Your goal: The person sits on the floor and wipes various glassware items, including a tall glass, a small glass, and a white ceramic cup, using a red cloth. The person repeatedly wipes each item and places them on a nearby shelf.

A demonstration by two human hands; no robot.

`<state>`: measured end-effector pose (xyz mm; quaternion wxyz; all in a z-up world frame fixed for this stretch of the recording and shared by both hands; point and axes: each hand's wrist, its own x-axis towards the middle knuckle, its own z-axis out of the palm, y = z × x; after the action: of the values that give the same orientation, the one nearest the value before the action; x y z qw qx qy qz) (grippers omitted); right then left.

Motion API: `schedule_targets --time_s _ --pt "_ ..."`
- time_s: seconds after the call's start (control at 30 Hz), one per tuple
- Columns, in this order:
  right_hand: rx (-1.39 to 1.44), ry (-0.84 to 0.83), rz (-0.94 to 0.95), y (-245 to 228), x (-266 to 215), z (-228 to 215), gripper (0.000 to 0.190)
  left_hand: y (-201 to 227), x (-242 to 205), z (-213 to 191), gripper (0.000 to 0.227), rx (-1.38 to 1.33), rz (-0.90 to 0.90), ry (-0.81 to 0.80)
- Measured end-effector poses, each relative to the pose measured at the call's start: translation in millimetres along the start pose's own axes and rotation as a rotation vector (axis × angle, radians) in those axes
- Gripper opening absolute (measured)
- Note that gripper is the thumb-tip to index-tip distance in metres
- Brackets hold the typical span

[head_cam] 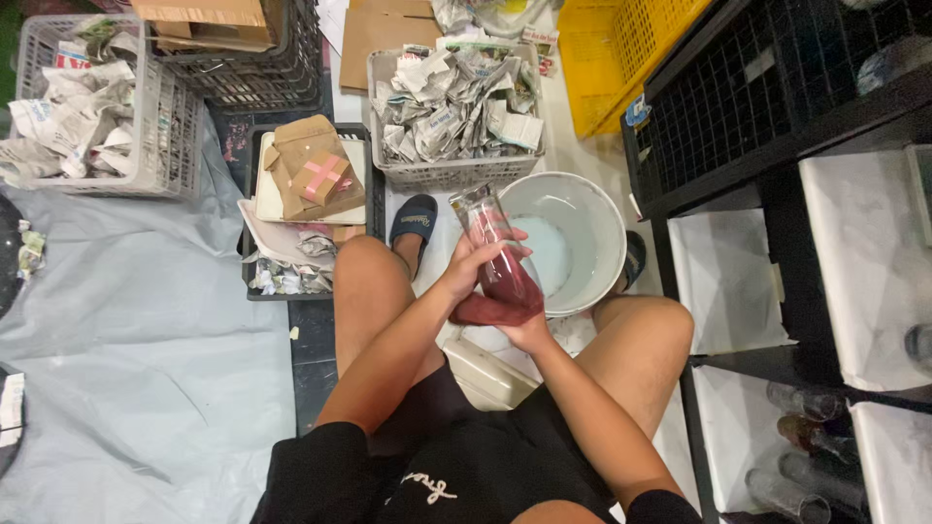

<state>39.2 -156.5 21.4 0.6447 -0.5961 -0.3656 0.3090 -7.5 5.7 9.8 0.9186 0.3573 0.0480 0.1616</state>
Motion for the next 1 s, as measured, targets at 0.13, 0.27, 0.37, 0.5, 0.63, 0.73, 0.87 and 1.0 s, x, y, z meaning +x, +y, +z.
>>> schedule_targets --time_s 0.13,0.27,0.37,0.5,0.63,0.73,0.87,1.0 --pt "0.729 -0.070 -0.010 -7 6 3 0.086 -1 1 -12 0.066 0.074 0.089 -0.218" --pt "0.329 0.016 0.064 4 -2 -1 0.060 -20 -1 -22 0.066 0.211 0.121 0.001" --pt "-0.035 0.095 -0.061 10 1 -14 0.048 -33 7 -22 0.060 0.367 0.145 0.168" --pt "-0.544 0.185 -0.067 1 2 -13 0.054 -36 10 -14 0.058 0.096 -0.123 0.443" --pt "-0.641 0.114 -0.250 -9 6 0 0.057 -32 14 -7 0.044 -0.238 -0.197 0.640" --pt "-0.669 0.073 -0.174 -8 7 9 0.057 -27 6 -8 0.039 -0.288 -0.117 0.579" --pt "-0.594 0.057 -0.064 -5 14 6 0.050 -24 3 -8 0.039 -0.308 -0.065 0.548" --pt "-0.468 0.019 0.069 -2 14 4 0.063 -21 1 -7 0.044 -0.228 -0.072 0.571"
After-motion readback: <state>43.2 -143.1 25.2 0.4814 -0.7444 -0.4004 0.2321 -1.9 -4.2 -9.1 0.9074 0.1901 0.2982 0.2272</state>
